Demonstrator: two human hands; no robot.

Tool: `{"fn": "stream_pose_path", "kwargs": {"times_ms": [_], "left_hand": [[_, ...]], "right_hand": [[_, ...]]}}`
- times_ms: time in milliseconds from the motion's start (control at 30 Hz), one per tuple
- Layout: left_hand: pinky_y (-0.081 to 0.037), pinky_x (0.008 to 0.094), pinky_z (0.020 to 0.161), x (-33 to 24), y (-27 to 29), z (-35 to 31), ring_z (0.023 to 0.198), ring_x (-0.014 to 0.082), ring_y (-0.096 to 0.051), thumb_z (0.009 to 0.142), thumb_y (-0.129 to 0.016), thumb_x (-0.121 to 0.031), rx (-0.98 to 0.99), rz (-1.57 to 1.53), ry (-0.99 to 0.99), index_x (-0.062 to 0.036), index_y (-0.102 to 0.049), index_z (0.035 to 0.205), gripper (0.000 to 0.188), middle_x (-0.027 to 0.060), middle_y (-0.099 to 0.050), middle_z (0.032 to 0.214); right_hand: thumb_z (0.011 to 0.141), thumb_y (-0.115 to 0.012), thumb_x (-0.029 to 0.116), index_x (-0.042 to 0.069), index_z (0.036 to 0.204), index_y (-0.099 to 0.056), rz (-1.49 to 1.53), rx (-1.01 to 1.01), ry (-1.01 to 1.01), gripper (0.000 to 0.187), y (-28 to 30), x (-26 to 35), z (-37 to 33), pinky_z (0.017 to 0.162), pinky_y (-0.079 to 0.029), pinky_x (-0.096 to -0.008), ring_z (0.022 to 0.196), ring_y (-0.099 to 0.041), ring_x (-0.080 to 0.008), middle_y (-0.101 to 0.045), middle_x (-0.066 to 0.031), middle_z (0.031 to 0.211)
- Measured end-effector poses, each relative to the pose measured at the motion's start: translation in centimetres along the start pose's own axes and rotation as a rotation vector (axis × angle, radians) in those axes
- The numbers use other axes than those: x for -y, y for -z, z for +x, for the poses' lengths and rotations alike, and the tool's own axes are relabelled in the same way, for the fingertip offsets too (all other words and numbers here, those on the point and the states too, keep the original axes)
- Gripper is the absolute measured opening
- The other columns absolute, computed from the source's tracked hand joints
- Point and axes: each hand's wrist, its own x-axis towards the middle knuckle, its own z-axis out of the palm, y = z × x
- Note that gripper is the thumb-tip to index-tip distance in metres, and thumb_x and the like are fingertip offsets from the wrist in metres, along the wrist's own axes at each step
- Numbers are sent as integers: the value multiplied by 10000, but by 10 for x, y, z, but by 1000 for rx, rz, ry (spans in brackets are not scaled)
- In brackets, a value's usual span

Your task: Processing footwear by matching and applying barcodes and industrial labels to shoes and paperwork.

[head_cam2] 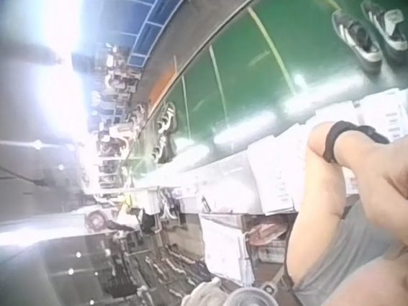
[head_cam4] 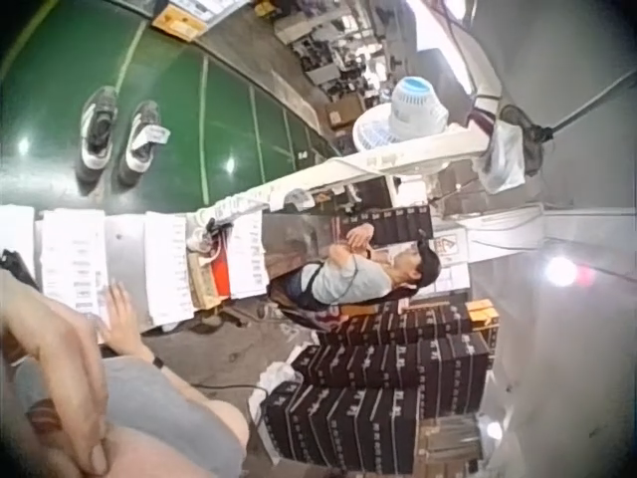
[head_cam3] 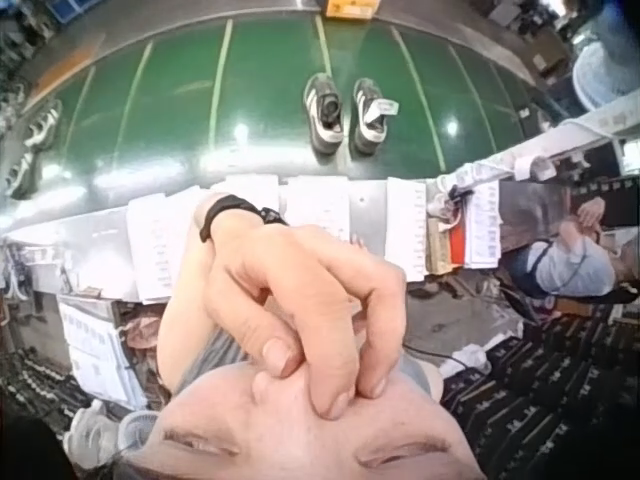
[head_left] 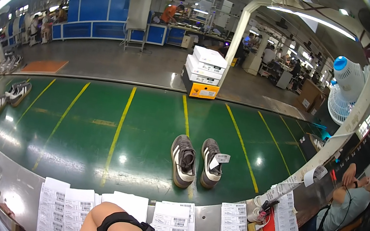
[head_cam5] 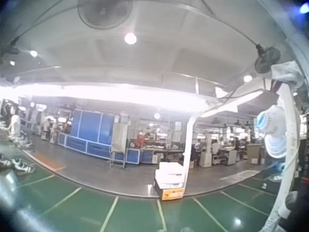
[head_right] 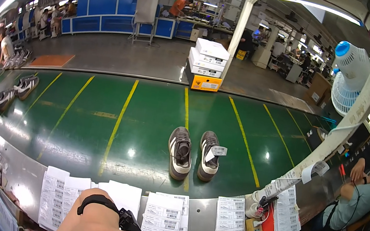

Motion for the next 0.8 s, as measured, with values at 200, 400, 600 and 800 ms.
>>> {"fn": "stream_pose_path", "kwargs": {"times_ms": [200, 400, 600, 800], "left_hand": [[-462, 297, 653, -5, 1, -3, 783, 212, -551, 989, -528, -283, -106, 76, 3, 16, -666, 976, 330, 198, -562, 1061], [-488, 344, 688, -64, 21, -31, 844, 282, -621, 897, -671, -261, 6, 1040, -99, -26, -617, 1011, 267, 183, -623, 998], [-413, 320, 611, -81, 41, -72, 634, 186, -587, 815, -674, -146, -369, 2212, -199, -123, -544, 805, 133, 6, -618, 703], [-457, 370, 579, -61, 188, -185, 653, 293, -593, 760, -657, -18, -393, 2272, 506, -57, -590, 747, 79, 97, -608, 713]], "right_hand": [[869, -674, 333, -35, 1351, -475, -70, 180, 79, 638, 5, -8, 18, 1046, -393, -495, 1232, -470, -466, -463, -295, 1392], [815, -685, 294, -40, 1253, -546, -209, 267, 212, 569, 34, 9, 58, 908, -483, -434, 1084, -566, -405, -571, -292, 1196], [664, -821, 368, -5, 1286, -547, -236, 352, 47, 775, 42, -7, 72, 878, -480, -442, 1094, -558, -436, -597, -307, 1152], [553, -863, 346, 24, 1180, -602, -314, 456, -23, 752, 26, 8, 96, 696, -517, -424, 823, -627, -357, -651, -192, 890]]}}
